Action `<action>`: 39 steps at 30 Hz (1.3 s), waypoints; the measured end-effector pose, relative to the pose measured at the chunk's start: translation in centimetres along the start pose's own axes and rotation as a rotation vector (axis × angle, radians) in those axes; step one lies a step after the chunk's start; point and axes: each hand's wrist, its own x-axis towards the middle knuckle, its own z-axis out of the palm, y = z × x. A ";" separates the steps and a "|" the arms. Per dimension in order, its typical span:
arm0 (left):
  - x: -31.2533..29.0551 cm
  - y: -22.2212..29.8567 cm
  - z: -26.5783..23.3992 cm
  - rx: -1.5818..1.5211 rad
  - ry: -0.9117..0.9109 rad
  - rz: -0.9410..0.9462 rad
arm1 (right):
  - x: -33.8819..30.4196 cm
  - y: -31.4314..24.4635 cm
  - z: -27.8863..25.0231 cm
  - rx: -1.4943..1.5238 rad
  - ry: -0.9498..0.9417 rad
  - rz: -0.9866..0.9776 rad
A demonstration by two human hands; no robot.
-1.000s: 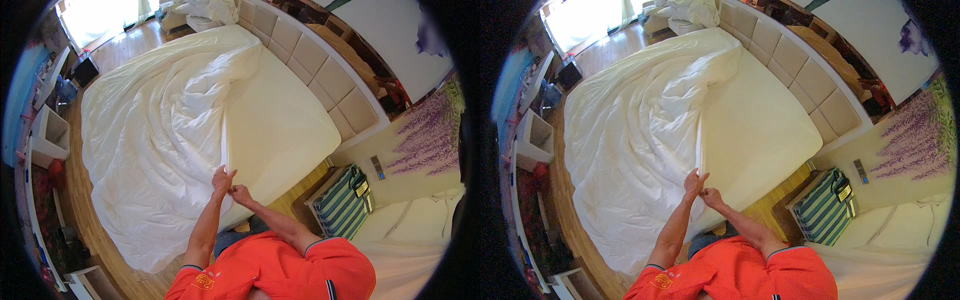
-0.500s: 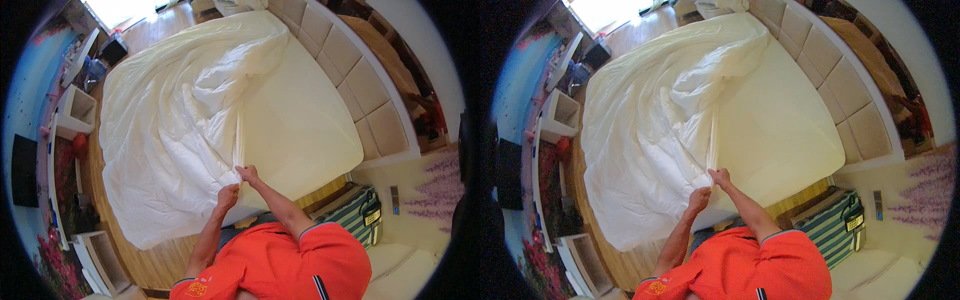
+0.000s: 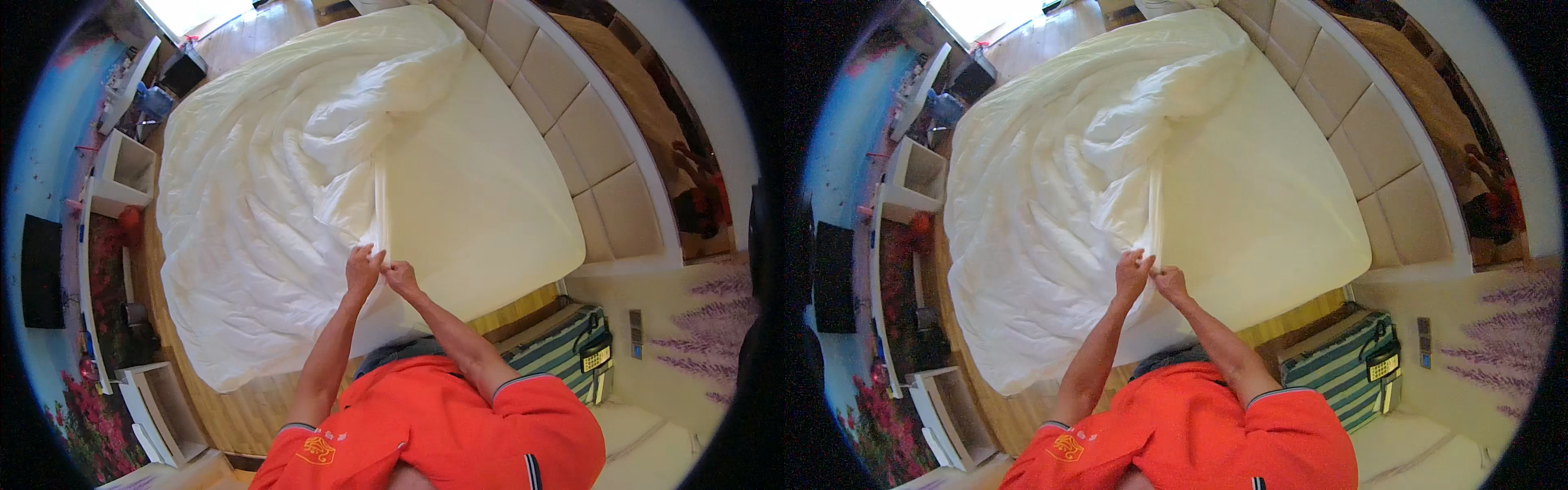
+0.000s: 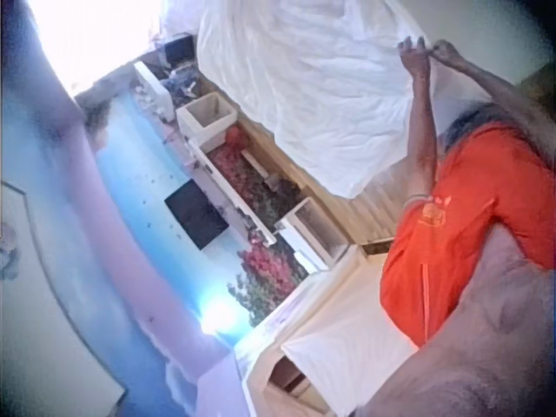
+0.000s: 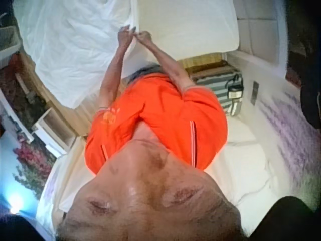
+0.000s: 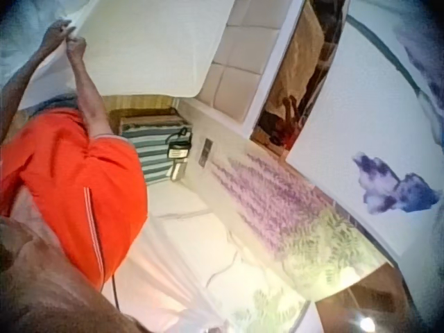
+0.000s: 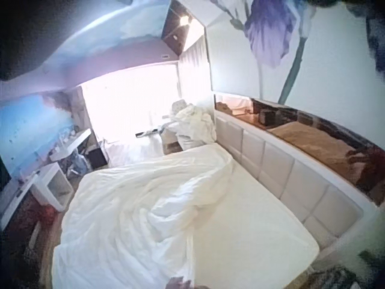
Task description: The person spreads a white fitted sheet over a mattress, tucking the edges under and smoothing the surface. They then place a white duvet on top and adjust it to cover the bed evenly.
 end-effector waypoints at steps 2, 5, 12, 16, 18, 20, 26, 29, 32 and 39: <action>1.6 1.9 1.5 0.068 -0.074 0.016 | -0.1 0.9 -0.1 -0.084 0.058 -0.065; 2.5 1.1 2.9 0.126 -0.277 -0.116 | -2.5 -1.5 -0.7 -0.064 0.030 -0.095; -0.6 2.1 3.3 0.203 -0.403 -0.013 | -2.1 1.8 -5.5 0.601 -0.131 0.421; -5.1 2.2 1.6 0.077 -0.337 0.185 | 1.9 -1.1 -6.8 0.747 -0.087 0.487; -6.1 2.6 1.4 0.088 -0.433 0.224 | 3.7 1.2 -6.5 0.367 -0.060 0.408; -6.9 2.9 1.2 0.075 -0.492 0.228 | 5.3 3.9 -6.5 0.063 -0.048 0.302; -5.0 1.8 4.3 -0.311 -0.264 -0.112 | 4.2 4.9 -10.7 -0.305 -0.055 -0.002; -0.2 6.7 8.2 -0.301 0.031 -0.136 | 3.3 5.6 -14.4 -0.214 -0.155 0.010; 3.1 10.9 12.5 0.080 0.019 -0.140 | 2.0 5.2 -16.3 -0.178 -0.148 -0.096; 2.6 14.5 18.2 0.000 -0.344 -0.268 | 1.9 9.7 -22.8 0.414 -0.529 0.288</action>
